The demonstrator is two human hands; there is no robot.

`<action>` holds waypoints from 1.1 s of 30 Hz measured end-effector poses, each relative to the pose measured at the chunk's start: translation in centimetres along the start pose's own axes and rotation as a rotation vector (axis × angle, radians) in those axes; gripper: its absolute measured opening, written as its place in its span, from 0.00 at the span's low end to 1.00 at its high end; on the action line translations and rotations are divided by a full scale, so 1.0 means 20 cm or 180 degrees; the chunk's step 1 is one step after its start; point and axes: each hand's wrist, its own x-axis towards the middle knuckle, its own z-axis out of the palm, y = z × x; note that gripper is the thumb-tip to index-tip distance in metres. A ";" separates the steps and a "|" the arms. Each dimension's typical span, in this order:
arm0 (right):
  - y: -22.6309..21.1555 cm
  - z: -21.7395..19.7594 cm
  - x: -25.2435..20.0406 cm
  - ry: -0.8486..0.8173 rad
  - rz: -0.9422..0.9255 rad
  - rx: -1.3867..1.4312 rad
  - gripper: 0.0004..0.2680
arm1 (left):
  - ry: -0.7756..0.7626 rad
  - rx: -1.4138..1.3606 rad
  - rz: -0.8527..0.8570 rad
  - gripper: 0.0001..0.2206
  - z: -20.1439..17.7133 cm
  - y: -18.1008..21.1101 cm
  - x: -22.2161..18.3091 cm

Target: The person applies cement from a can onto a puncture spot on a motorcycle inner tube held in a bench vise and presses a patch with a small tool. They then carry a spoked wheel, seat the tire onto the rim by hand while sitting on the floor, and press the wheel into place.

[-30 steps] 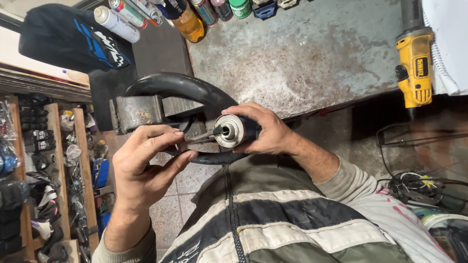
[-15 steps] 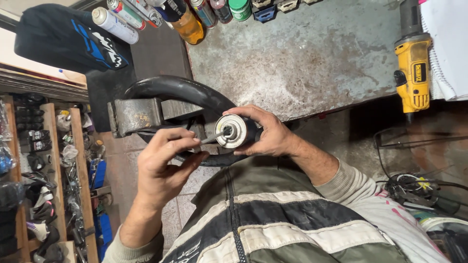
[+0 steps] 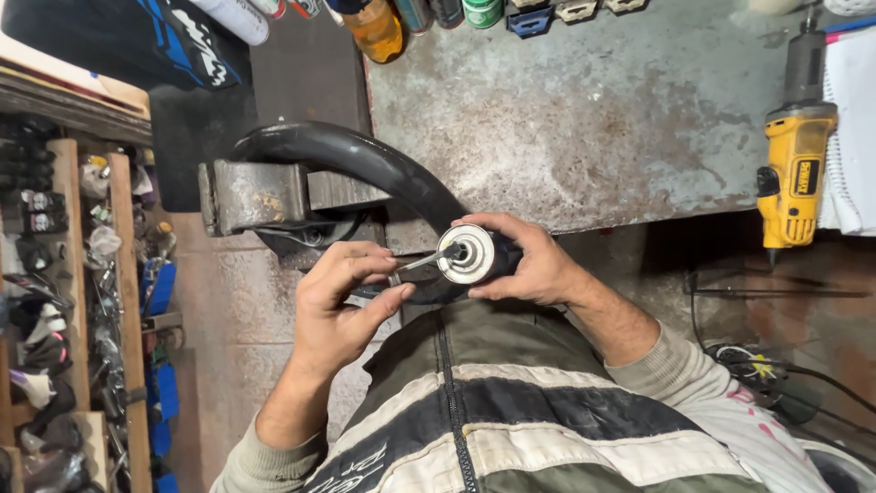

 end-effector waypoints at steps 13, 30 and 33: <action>-0.04 -0.10 -0.03 -0.0015 0.0341 -0.0081 0.30 | -0.0086 -0.0672 -0.0487 0.13 0.12 -0.09 0.02; 0.06 -0.15 -0.07 0.0064 0.0027 0.0091 0.31 | -0.0046 0.0049 -0.0310 0.14 0.18 -0.06 0.04; 0.12 -0.18 -0.09 0.0186 0.0124 0.0161 0.30 | 0.0152 -0.0793 -0.1074 0.14 0.17 -0.13 -0.03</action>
